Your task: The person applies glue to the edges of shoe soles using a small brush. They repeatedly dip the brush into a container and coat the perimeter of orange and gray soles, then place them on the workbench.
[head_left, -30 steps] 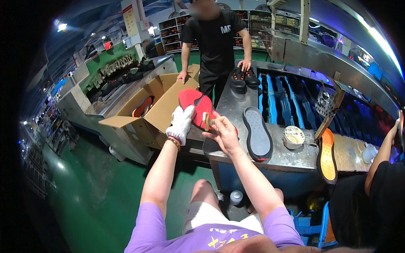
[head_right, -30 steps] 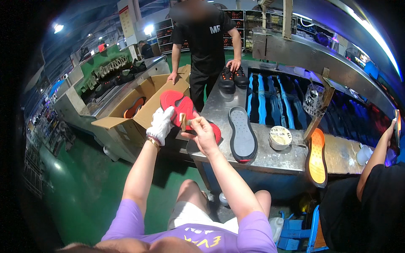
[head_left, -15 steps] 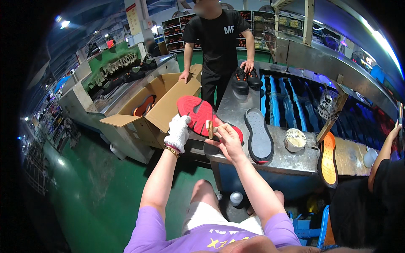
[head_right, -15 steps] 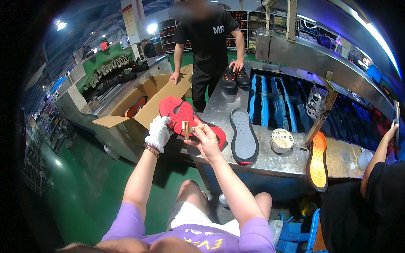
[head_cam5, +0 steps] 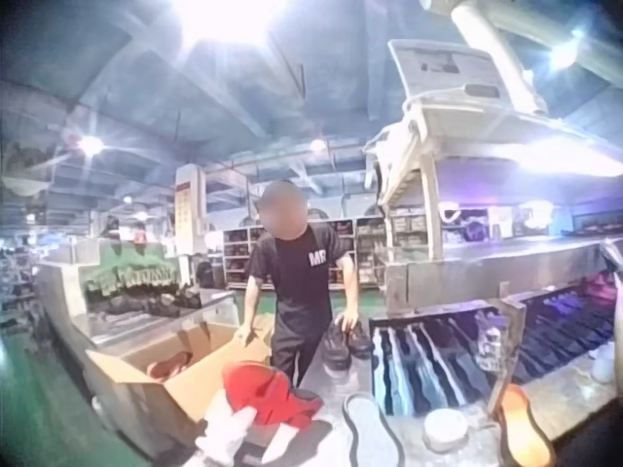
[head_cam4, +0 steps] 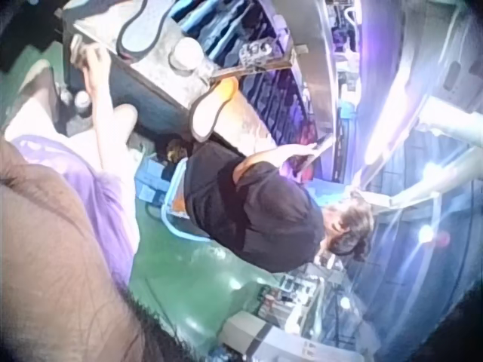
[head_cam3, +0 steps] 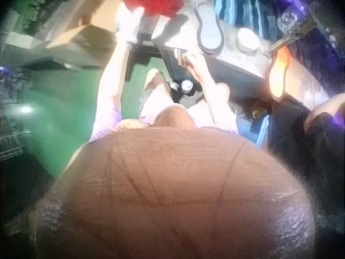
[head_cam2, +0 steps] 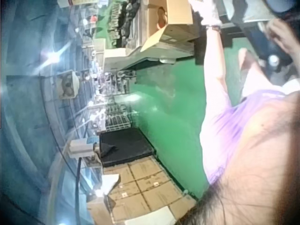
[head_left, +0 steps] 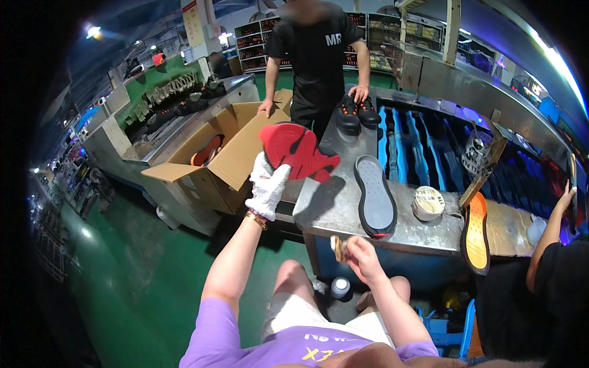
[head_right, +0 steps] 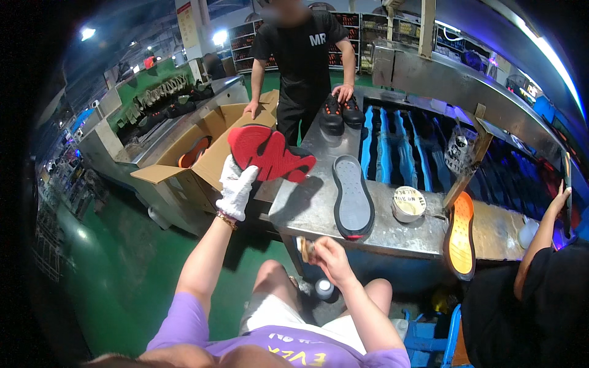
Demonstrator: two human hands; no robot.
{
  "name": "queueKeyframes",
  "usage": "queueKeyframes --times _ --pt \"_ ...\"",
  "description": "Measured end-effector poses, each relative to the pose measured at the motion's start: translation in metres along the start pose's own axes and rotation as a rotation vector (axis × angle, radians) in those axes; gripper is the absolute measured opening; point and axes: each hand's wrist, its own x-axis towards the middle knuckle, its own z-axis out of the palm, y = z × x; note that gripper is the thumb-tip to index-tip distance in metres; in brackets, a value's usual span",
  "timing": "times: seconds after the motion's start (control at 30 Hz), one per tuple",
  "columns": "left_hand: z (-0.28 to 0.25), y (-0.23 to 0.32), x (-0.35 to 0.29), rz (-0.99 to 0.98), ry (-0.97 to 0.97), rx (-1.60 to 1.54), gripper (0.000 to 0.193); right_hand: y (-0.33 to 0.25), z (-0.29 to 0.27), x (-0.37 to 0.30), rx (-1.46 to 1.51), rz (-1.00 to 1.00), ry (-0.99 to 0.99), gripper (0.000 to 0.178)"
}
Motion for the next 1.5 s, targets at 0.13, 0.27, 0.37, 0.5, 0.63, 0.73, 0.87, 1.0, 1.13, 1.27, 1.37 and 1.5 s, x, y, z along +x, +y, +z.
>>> queueKeyframes --times 0.13,0.27,0.37,0.5,0.63,0.73,0.87,1.0,1.13,1.27,1.37,1.5 --pt "0.034 -0.009 -0.022 0.152 -0.277 0.43 0.039 0.064 -0.051 -0.065 0.062 0.126 0.175 0.012" --pt "0.041 -0.039 -0.068 0.26 -0.669 0.699 0.046 0.129 -0.089 -0.122 -0.085 0.299 0.466 0.013" --pt "0.014 -0.084 -0.097 0.282 -0.607 0.629 0.046 0.131 -0.092 -0.118 -0.295 0.383 0.506 0.016" --pt "0.007 -0.082 -0.091 -0.077 -0.649 0.398 0.054 0.141 -0.119 -0.109 -0.379 0.387 0.573 0.016" --pt "-0.003 -0.08 -0.108 0.003 -0.24 0.238 0.041 0.167 -0.13 -0.099 -0.474 0.437 0.536 0.017" --pt "0.013 -0.064 -0.152 -0.354 0.499 -0.056 0.026 0.172 -0.135 -0.099 -0.581 0.483 0.472 0.019" --pt "-0.058 -0.175 -0.308 -0.694 0.13 0.045 0.015 0.189 -0.133 -0.096 -0.69 0.481 0.373 0.02" --pt "0.014 -0.158 -0.308 -0.752 -0.272 0.494 0.018 0.196 -0.165 -0.112 -0.95 0.353 0.36 0.027" --pt "0.018 -0.178 -0.32 -1.046 -0.28 0.427 0.013 0.187 -0.153 -0.11 -0.876 0.481 0.371 0.025" --pt "0.03 -0.159 -0.317 -0.887 -0.539 0.611 0.016 0.174 -0.144 -0.109 -0.866 0.546 0.412 0.025" --pt "0.037 -0.134 -0.301 -0.872 -0.623 0.65 0.016 0.172 -0.143 -0.108 -0.88 0.553 0.389 0.025" --pt "0.033 -0.135 -0.302 -0.839 -0.636 0.676 0.016 0.174 -0.143 -0.106 -0.919 0.571 0.352 0.025"
